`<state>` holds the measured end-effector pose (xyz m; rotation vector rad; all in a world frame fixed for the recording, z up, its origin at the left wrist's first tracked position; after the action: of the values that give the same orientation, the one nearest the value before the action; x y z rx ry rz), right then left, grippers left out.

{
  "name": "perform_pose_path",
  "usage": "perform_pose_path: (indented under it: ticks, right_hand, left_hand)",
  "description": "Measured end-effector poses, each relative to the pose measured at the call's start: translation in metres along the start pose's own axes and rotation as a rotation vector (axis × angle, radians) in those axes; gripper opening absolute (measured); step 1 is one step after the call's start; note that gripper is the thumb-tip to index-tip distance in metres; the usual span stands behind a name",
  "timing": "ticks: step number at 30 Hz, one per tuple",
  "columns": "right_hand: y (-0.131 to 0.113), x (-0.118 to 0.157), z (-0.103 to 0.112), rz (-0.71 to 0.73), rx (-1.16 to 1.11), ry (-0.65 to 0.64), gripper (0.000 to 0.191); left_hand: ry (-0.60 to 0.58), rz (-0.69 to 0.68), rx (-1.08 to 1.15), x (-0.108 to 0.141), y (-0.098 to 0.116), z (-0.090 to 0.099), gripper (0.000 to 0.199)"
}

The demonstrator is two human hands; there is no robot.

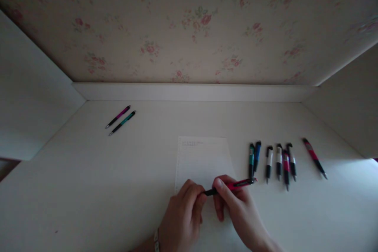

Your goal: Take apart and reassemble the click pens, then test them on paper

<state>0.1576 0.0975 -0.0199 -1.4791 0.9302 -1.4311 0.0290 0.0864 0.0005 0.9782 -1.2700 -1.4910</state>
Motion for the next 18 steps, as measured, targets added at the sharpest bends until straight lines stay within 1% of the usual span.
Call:
perform_pose_path:
  ticks: [2, 5, 8, 12, 15, 16, 18]
  right_hand:
    - [0.001, 0.002, -0.002, -0.032, 0.023, -0.011, 0.051]
    - [-0.001, 0.005, -0.005, -0.032, -0.010, -0.044, 0.050]
    - [-0.004, 0.011, -0.009, -0.013, -0.041, -0.103, 0.048]
    - [-0.007, 0.018, -0.013, 0.024, -0.046, -0.135, 0.045]
    - [-0.009, 0.020, -0.016, 0.048, -0.050, -0.156, 0.041]
    - [-0.011, 0.021, -0.016, 0.071, -0.043, -0.162, 0.038]
    - [-0.022, 0.021, -0.015, 0.188, 0.009, -0.169, 0.029]
  left_hand:
    - [-0.008, -0.053, -0.079, 0.001, 0.006, -0.001, 0.025]
    - [0.021, -0.095, -0.166, 0.004, 0.011, 0.000, 0.030]
    - [0.048, -0.078, -0.203, 0.007, 0.011, 0.001, 0.037]
    - [0.066, -0.016, -0.118, 0.010, 0.010, 0.005, 0.046]
    - [0.053, 0.030, -0.008, 0.009, 0.008, 0.007, 0.051]
    - [0.046, 0.068, 0.042, 0.008, 0.006, 0.007, 0.051]
    - [0.041, 0.179, 0.162, 0.007, -0.004, 0.008, 0.052]
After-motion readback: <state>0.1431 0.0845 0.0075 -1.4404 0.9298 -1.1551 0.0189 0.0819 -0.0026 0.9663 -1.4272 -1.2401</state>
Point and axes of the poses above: each hand's wrist, its own x-axis away from the middle knuckle, its own z-axis out of the back of the hand, y = z × x, the point moved 9 cm from there along -x, towards the middle knuckle, and after that the axes turned 13 degrees about x, right-handed, at the moved point
